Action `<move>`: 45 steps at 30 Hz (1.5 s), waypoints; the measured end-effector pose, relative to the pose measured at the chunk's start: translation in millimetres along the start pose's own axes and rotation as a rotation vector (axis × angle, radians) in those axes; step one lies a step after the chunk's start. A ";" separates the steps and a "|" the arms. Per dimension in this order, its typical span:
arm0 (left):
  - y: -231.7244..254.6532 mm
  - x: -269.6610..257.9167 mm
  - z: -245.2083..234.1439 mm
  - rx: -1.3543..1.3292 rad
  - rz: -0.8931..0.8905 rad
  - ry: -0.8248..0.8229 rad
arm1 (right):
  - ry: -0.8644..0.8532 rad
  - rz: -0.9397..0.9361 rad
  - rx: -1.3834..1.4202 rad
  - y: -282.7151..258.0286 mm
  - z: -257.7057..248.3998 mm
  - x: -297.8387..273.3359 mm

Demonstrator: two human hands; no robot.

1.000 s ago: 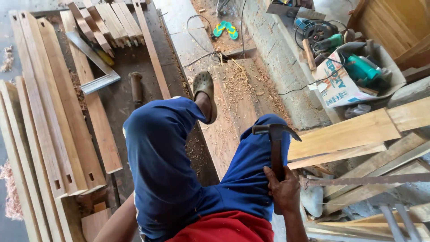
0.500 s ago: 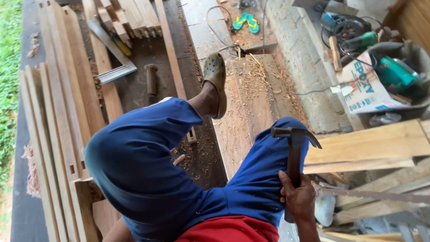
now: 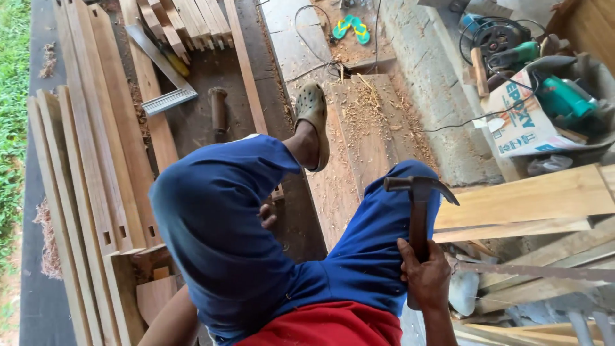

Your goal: Chisel wood pieces to create mortise joints using a chisel and a hammer.

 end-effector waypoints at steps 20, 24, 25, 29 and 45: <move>103.4 53.5 -83.6 -0.578 -0.444 0.177 | 0.018 -0.007 -0.059 31.5 14.2 24.1; 107.7 61.5 -78.2 -0.686 -0.525 0.102 | 0.045 0.061 -0.097 2.8 18.0 8.2; 109.7 64.0 -77.7 -0.710 -0.534 0.078 | 0.071 0.077 -0.093 -6.6 18.5 1.3; 112.9 76.3 -70.5 -0.774 -0.581 -0.014 | 0.123 0.099 -0.156 -12.2 22.4 -5.7; 90.6 130.0 -66.3 -0.993 -0.777 -0.161 | -0.036 0.228 -0.387 -34.0 57.8 38.3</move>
Point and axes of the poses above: each hand's wrist, its own x-axis towards the middle knuckle, its own z-axis out of the palm, y = z × x, the point moved 2 cm from there along x, towards the middle knuckle, and after that the axes turned 3 degrees about -x, right-handed, at the moved point
